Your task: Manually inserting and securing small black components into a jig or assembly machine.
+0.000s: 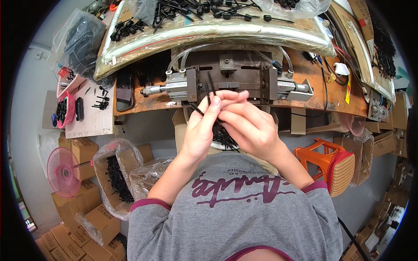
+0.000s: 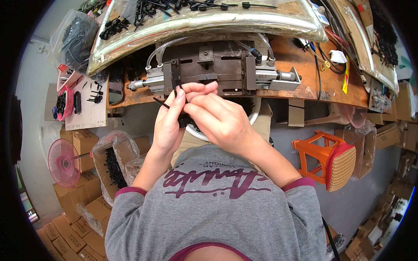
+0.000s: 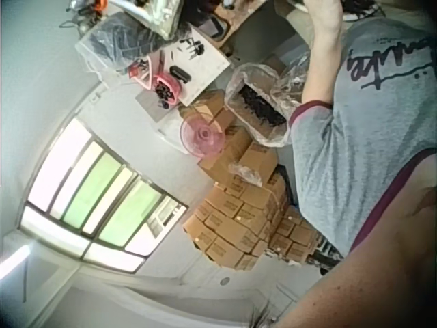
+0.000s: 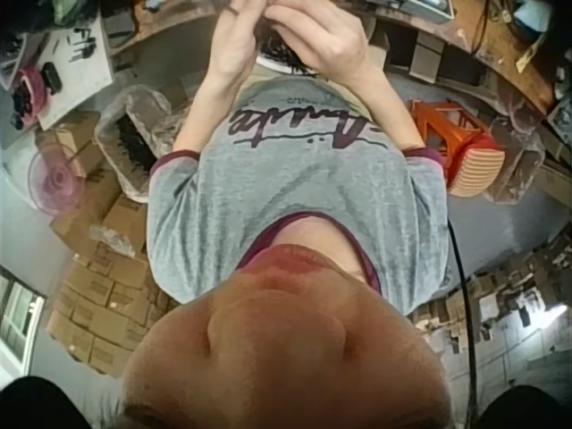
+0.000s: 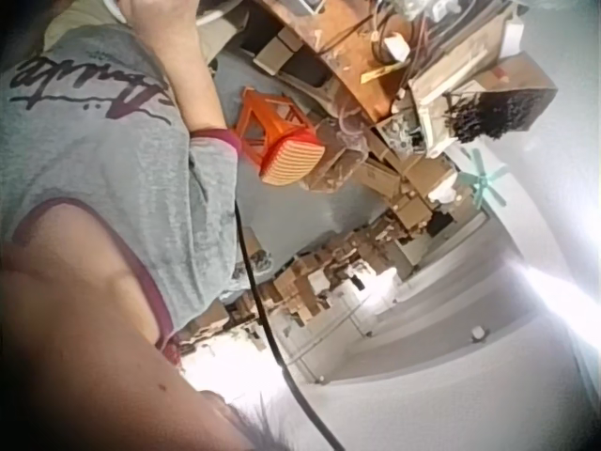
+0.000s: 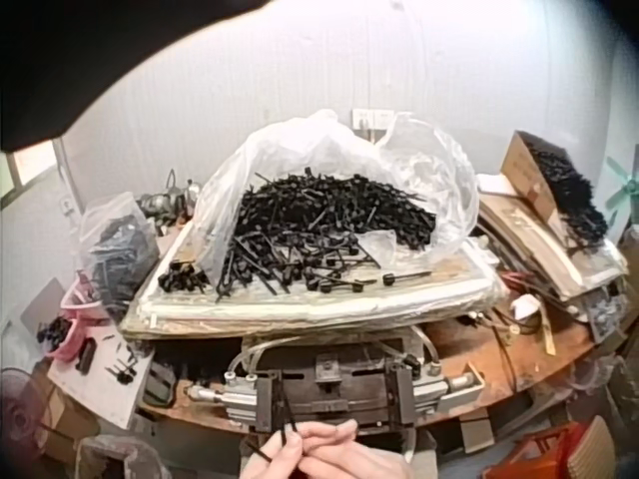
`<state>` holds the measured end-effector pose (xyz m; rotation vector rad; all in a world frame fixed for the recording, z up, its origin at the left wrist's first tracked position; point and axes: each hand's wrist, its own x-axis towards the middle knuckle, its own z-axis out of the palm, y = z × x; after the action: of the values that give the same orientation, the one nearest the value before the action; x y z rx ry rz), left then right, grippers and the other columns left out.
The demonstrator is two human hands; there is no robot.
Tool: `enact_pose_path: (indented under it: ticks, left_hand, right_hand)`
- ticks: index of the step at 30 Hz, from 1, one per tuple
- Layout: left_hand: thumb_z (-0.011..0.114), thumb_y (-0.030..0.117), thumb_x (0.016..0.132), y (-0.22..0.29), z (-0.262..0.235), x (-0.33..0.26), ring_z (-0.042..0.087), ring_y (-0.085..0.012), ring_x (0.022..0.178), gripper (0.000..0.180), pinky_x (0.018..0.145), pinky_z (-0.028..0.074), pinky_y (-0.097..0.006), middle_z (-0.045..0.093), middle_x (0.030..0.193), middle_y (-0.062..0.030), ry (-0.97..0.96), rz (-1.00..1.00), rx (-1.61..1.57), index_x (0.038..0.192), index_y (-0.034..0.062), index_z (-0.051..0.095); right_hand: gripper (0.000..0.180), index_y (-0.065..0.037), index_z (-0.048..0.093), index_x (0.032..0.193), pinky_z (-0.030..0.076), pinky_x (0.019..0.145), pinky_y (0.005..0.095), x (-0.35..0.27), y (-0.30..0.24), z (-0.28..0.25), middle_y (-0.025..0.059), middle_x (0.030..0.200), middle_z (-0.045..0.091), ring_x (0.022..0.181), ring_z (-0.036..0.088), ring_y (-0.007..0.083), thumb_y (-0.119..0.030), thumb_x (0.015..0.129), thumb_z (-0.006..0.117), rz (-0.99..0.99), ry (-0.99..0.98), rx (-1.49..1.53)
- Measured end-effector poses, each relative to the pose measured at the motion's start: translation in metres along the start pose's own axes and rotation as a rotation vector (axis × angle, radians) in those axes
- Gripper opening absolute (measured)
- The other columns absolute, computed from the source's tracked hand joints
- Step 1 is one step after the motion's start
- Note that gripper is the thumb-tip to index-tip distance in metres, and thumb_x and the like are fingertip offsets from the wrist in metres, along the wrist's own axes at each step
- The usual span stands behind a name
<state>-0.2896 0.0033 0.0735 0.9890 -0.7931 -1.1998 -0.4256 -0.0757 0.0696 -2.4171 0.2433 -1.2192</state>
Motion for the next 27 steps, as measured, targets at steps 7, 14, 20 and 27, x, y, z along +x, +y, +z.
enact_pose_path:
  ticks: [7, 14, 20, 27]
  left_hand:
    - [0.036, 0.032, 0.111, -0.006, -0.026, -0.001, 0.065, -0.0148, 0.084, 0.041, 0.073, 0.053, -0.029, 0.066, 0.120, -0.0180, 0.210, 0.089, 0.115, 0.130, 0.0000, 0.053]
    - [0.038, 0.033, 0.111, -0.004, -0.017, -0.003, 0.044, -0.0060, 0.054, 0.037, 0.051, 0.037, -0.020, 0.053, 0.074, -0.0020, 0.202, 0.054, 0.070, 0.115, 0.0015, 0.058]
    - [0.041, 0.031, 0.110, -0.006, -0.017, -0.004, 0.042, -0.0056, 0.054, 0.032, 0.050, 0.034, -0.020, 0.048, 0.070, 0.0004, 0.176, 0.009, 0.014, 0.110, 0.0030, 0.056]
    - [0.039, 0.025, 0.109, -0.004, -0.016, -0.006, 0.040, -0.0053, 0.058, 0.026, 0.051, 0.032, -0.020, 0.047, 0.072, 0.0000, 0.024, -0.059, -0.085, 0.113, 0.0031, 0.052]
  right_hand:
    - [0.027, 0.000, 0.064, 0.102, 0.056, 0.084, 0.0393, -0.029, 0.025, 0.001, 0.0152, 0.123, 0.064, 0.105, 0.066, 0.0323, -0.002, 0.077, 0.075, 0.228, -0.104, -0.110]
    - [0.021, -0.001, 0.061, 0.095, 0.057, 0.079, 0.0339, -0.034, 0.029, 0.024, 0.0170, 0.126, 0.065, 0.101, 0.069, 0.0240, -0.006, 0.076, 0.067, 0.170, -0.244, -0.424]
    - [0.016, -0.004, 0.060, 0.088, 0.055, 0.068, 0.0291, -0.026, 0.030, 0.024, 0.0175, 0.124, 0.068, 0.075, 0.070, 0.0170, -0.009, 0.074, 0.066, 0.181, -0.283, -0.497]
    - [0.016, -0.003, 0.058, 0.086, 0.055, 0.056, 0.0306, -0.023, 0.026, 0.027, 0.0202, 0.123, 0.068, 0.055, 0.067, 0.0190, -0.009, 0.073, 0.066, 0.190, -0.306, -0.539]
